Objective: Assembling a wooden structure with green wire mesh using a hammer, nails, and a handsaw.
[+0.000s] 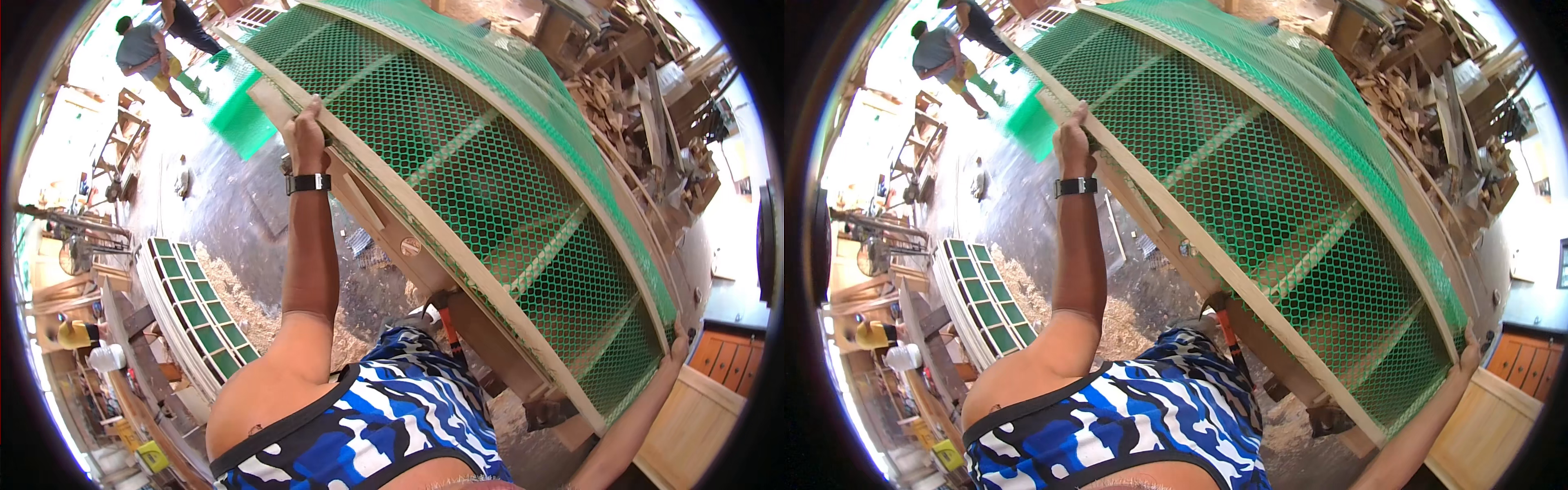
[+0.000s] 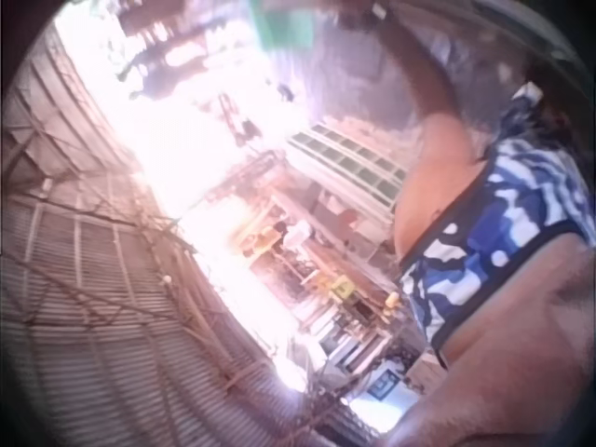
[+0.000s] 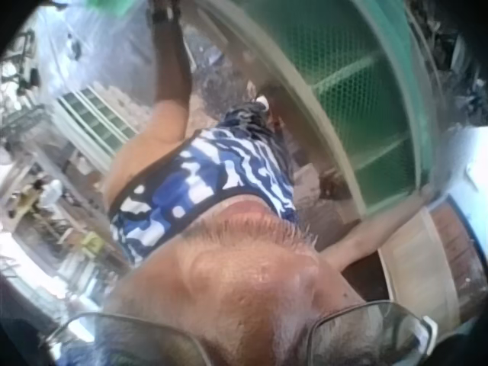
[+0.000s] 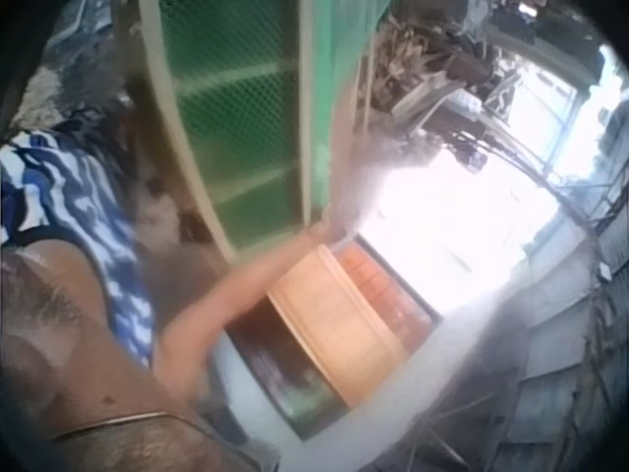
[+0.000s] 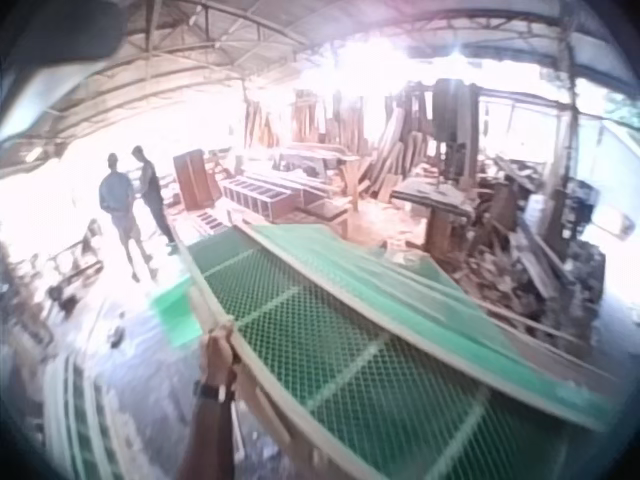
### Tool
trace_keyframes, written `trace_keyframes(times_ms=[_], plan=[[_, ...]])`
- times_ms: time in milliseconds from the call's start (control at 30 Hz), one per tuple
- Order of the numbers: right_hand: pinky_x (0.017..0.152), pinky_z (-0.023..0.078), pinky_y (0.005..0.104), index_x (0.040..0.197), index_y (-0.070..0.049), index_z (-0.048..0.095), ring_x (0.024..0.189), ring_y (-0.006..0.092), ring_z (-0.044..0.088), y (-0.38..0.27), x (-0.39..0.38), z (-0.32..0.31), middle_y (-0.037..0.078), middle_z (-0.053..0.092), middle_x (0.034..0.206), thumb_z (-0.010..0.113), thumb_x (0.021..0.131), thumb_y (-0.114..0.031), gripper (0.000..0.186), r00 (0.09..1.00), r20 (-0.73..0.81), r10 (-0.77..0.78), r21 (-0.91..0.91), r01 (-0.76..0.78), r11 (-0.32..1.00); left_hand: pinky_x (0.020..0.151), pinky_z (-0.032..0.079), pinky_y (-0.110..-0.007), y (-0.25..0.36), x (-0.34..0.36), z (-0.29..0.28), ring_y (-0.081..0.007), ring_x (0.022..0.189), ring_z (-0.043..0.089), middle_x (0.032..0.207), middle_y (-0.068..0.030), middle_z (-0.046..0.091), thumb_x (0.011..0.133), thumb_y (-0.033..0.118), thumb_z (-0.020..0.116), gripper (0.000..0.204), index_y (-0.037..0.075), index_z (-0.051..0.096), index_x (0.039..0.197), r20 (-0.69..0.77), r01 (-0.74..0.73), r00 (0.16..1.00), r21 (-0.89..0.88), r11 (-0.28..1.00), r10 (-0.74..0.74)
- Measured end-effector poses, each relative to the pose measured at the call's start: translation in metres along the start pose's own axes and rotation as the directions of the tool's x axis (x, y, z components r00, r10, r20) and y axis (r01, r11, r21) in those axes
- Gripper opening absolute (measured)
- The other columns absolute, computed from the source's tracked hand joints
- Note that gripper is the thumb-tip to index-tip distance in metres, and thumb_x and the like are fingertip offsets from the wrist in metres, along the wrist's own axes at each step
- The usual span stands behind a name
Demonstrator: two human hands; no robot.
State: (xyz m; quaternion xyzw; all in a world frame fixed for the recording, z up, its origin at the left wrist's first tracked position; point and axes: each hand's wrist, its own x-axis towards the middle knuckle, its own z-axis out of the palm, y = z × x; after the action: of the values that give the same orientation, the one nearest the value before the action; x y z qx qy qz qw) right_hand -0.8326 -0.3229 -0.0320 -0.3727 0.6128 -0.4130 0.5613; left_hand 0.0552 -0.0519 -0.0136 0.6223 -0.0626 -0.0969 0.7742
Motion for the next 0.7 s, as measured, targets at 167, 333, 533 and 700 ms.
trace_keyframes(times_ms=[167, 333, 533, 700], plan=[[0.118, 0.031, 0.0362, 0.145, 0.003, 0.051, 0.14, 0.0247, 0.045, -0.003, 0.001, 0.0, 0.011, 0.051, 0.151, 0.065, 0.098, -0.023, 0.055, 0.995, -0.076, -0.057, -0.082, 0.05, 0.995, 0.059, 0.051, -0.034, -0.008, 0.01, 0.0, -0.0188, 0.068, 0.061, 0.084, -0.0076, 0.063, 0.091, 0.026, 0.073, 0.033, -0.005, 0.066, 0.103, 0.009, -0.011, 1.0, -0.026, 1.0, 0.011], [0.115, 0.034, 0.0358, 0.142, 0.002, 0.055, 0.134, 0.0241, 0.049, -0.008, -0.007, 0.013, 0.011, 0.055, 0.145, 0.068, 0.094, -0.021, 0.055, 0.943, -0.152, -0.296, -0.257, 0.251, 0.933, 0.069, 0.055, -0.038, -0.013, 0.014, -0.001, -0.0222, 0.075, 0.064, 0.093, -0.0103, 0.066, 0.095, 0.024, 0.071, 0.034, -0.007, 0.067, 0.105, 0.021, 0.05, 0.999, -0.02, 0.999, -0.05], [0.11, 0.039, 0.0339, 0.137, 0.0, 0.061, 0.128, 0.0229, 0.055, -0.008, -0.019, 0.029, 0.011, 0.06, 0.141, 0.067, 0.093, -0.022, 0.05, 0.987, -0.136, -0.088, -0.148, 0.068, 0.987, 0.077, 0.054, -0.039, 0.016, 0.013, -0.008, -0.024, 0.082, 0.065, 0.096, -0.0148, 0.069, 0.094, 0.032, 0.072, 0.05, -0.013, 0.066, 0.114, 0.105, -0.034, 0.994, 0.431, 0.902, -0.013], [0.097, 0.05, 0.0343, 0.127, -0.002, 0.069, 0.107, 0.0226, 0.067, -0.01, -0.029, 0.036, 0.012, 0.07, 0.124, 0.067, 0.092, -0.02, 0.039, 0.991, -0.135, -0.013, 0.004, 0.013, 1.0, 0.102, 0.046, -0.043, 0.07, -0.018, 0.062, -0.0345, 0.126, 0.056, 0.139, -0.0281, 0.055, 0.09, 0.042, 0.073, 0.074, -0.013, 0.052, 0.135, 0.38, -0.609, 0.77, 0.678, 0.412, 0.513]])
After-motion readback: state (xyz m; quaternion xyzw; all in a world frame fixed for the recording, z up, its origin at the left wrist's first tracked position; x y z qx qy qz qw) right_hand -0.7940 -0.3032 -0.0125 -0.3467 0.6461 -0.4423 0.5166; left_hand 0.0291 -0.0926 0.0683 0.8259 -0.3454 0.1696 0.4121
